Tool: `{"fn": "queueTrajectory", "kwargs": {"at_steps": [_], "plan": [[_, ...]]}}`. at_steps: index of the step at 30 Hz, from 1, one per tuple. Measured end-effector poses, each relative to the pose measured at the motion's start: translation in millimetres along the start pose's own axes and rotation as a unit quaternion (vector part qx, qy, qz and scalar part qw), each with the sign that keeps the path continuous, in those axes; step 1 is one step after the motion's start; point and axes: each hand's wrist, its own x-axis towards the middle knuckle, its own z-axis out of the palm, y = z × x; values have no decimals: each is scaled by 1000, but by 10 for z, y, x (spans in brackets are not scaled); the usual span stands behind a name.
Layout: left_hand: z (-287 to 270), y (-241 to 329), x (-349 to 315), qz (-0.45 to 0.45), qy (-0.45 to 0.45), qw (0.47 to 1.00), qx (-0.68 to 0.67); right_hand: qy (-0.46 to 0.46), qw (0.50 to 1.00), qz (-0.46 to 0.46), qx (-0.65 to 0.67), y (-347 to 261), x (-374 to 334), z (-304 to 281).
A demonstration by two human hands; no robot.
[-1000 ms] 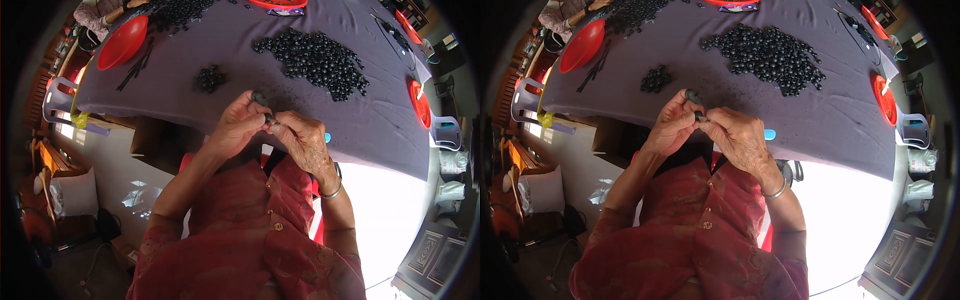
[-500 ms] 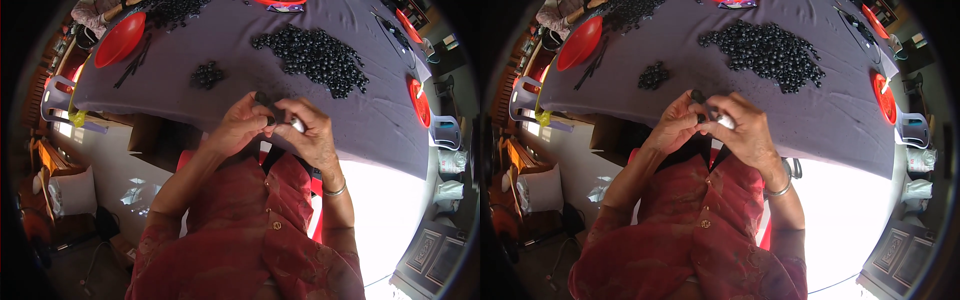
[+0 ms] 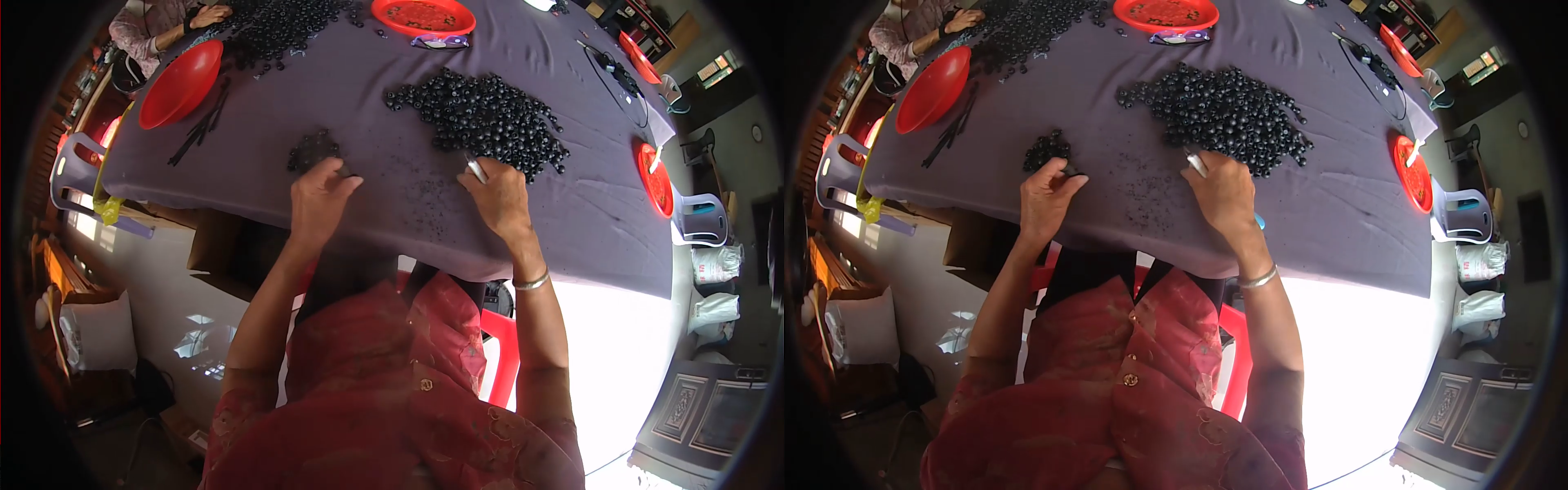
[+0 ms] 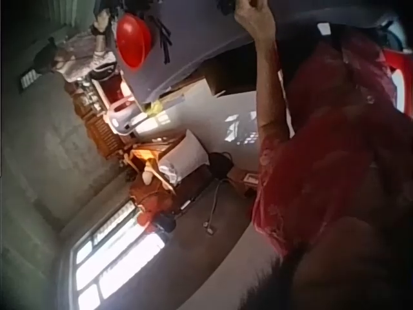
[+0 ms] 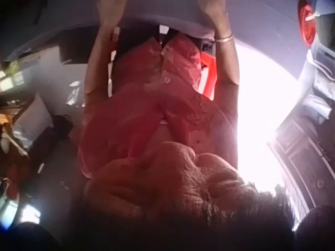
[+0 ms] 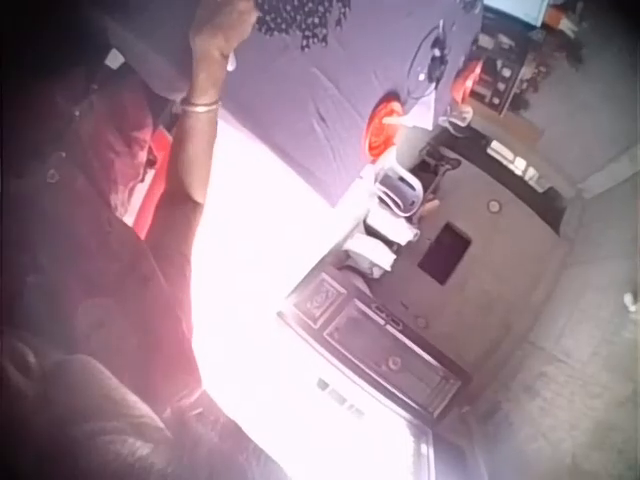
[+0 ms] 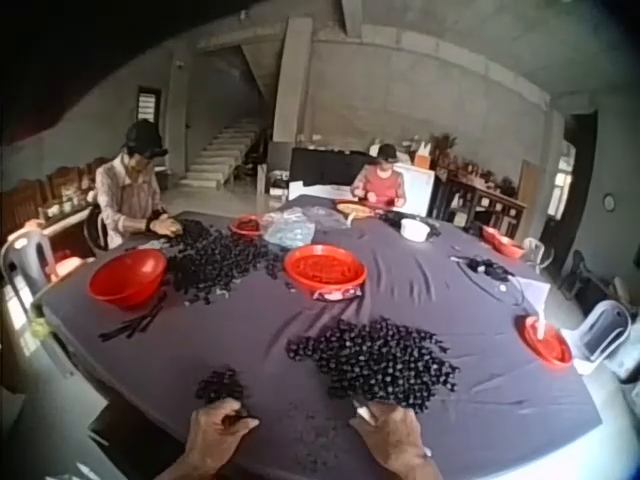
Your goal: Manually inspecting and sorting small black plastic beads on a table.
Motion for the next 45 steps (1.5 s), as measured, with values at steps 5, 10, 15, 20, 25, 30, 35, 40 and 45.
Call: {"fn": "queueTrajectory", "kwargs": {"at_steps": [5,10,15,20,25,30,35,40,45], "plan": [[-22,-126,113,108,125,979,122,37,999,-26,-29,39,326,310],[-29,-123,175,89,149,975,137,41,997,-30,-58,21,475,387],[-13,-256,183,76,192,978,16,-29,984,-43,-172,-76,563,349],[79,-173,83,84,183,974,-103,-20,990,-23,-139,-6,622,356],[193,22,-79,151,157,973,-81,-66,984,-14,-164,-124,691,264],[349,85,-216,153,91,978,-108,-42,983,-29,-176,-99,664,266],[238,354,-319,-24,-134,925,-355,-18,984,-70,166,-281,236,93],[242,586,-400,-67,-267,775,-569,-146,802,-24,578,-491,-307,-37],[263,655,-432,-73,-284,754,-588,-131,781,-46,609,-418,-430,47]]}}
